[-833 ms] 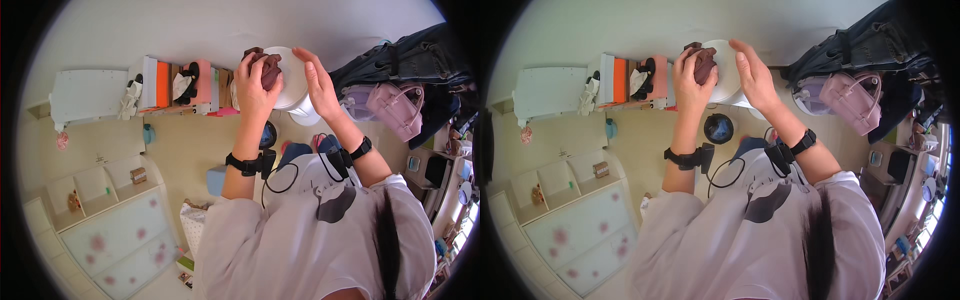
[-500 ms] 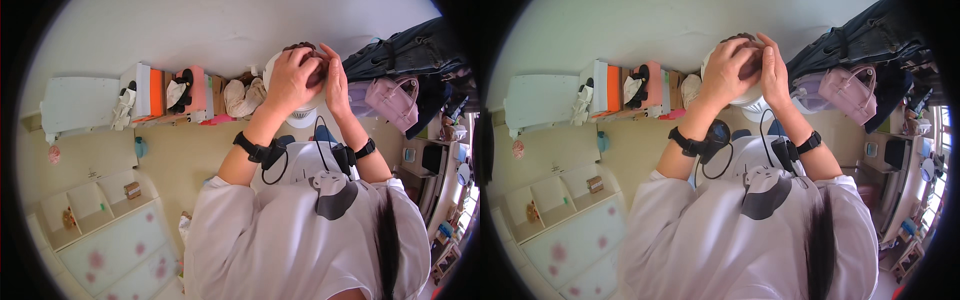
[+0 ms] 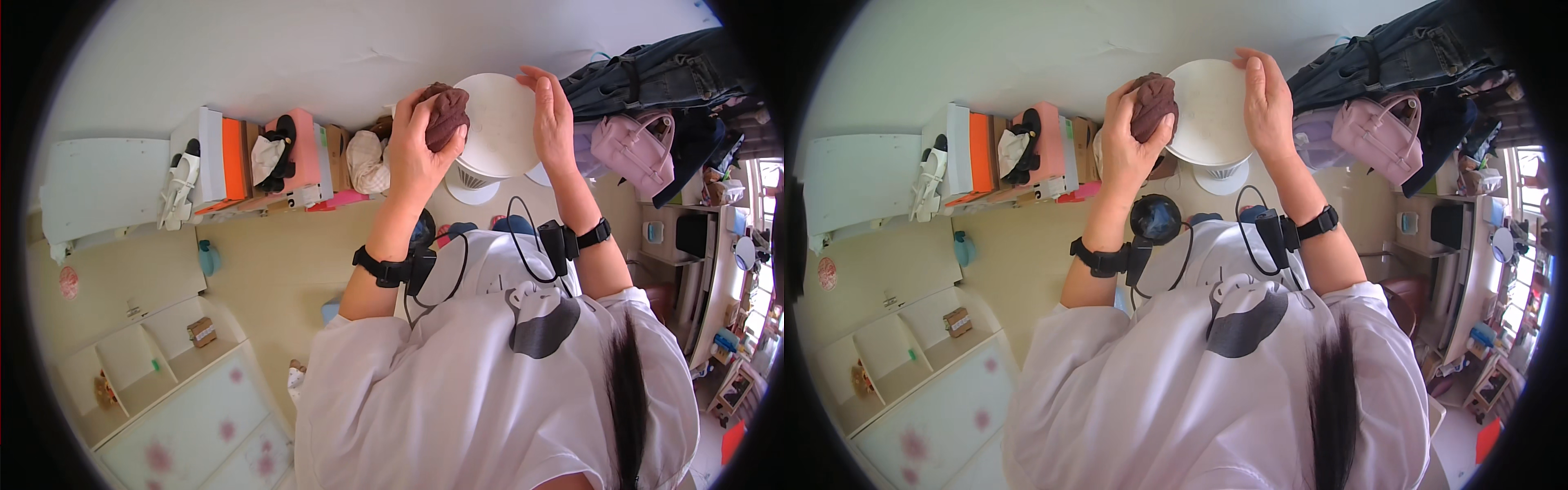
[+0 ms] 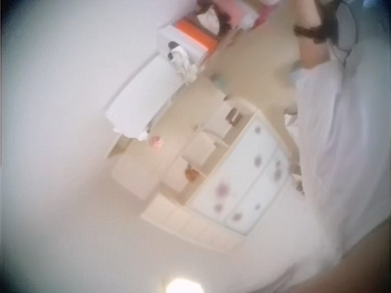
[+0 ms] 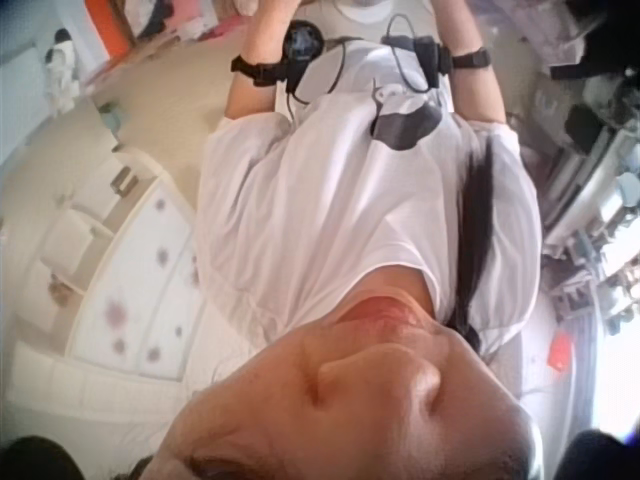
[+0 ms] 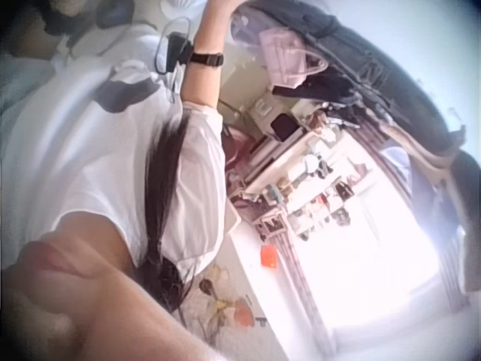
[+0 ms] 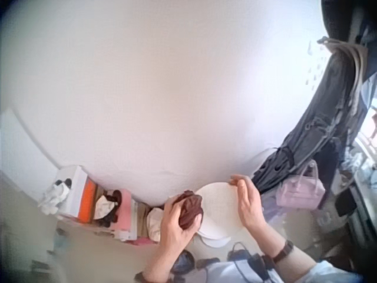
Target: The person cleans a white tower fan with a dark cloth, wiping the top, sides, and base. They then move to a shoe rack, rearranging shoe boxes and wiping the shelves with the same cloth.
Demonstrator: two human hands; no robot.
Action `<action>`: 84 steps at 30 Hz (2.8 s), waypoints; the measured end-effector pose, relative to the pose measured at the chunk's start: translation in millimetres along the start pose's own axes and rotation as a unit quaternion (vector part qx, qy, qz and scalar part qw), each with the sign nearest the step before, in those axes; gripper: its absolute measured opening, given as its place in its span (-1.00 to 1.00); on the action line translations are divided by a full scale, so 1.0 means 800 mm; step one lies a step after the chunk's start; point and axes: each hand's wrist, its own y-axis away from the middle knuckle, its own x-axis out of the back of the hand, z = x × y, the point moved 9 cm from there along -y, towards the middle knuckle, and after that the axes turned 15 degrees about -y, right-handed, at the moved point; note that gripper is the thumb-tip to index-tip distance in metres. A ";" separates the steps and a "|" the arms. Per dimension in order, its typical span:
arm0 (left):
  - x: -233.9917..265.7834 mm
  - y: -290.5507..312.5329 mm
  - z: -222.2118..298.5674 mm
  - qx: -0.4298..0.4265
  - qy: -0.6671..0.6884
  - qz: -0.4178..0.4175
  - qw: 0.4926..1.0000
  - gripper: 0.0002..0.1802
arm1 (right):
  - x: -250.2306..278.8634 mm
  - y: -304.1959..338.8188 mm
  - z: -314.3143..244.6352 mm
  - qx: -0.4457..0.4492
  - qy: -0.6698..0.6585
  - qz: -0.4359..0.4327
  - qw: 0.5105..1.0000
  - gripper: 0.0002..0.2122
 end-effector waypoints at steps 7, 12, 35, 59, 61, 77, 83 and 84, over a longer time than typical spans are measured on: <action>0.002 0.036 -0.060 0.169 0.227 0.082 0.956 -0.50 | -0.001 -0.003 -0.002 0.016 0.016 0.004 1.000 -0.67; -0.017 0.031 -0.046 0.174 0.310 0.043 0.934 -0.40 | 0.001 -0.011 -0.001 0.036 0.024 0.007 0.999 -0.67; -0.026 -0.020 -0.010 -0.007 0.072 0.010 0.997 -0.54 | 0.014 -0.022 0.016 0.032 0.019 0.029 0.999 -0.71; -0.136 -0.076 0.118 -0.157 0.124 -0.165 0.966 -0.18 | 0.039 -0.021 0.037 -0.106 -0.290 -0.056 0.949 -0.53; -0.136 -0.080 0.119 -0.129 0.160 -0.157 0.966 -0.20 | 0.046 -0.022 0.055 -0.170 -0.367 0.005 0.914 -0.60; -0.167 -0.056 0.096 -0.107 -0.309 -0.120 0.937 -0.10 | 0.101 -0.025 0.105 -0.128 -0.229 0.010 0.965 -0.67; -0.129 -0.046 0.079 -0.102 -0.290 -0.129 0.943 -0.19 | 0.042 0.000 0.099 -0.033 -0.210 -0.114 0.970 -0.64; -0.119 -0.042 0.071 -0.100 -0.292 -0.129 0.942 -0.23 | 0.029 0.012 0.128 -0.135 -0.215 -0.132 0.958 -0.60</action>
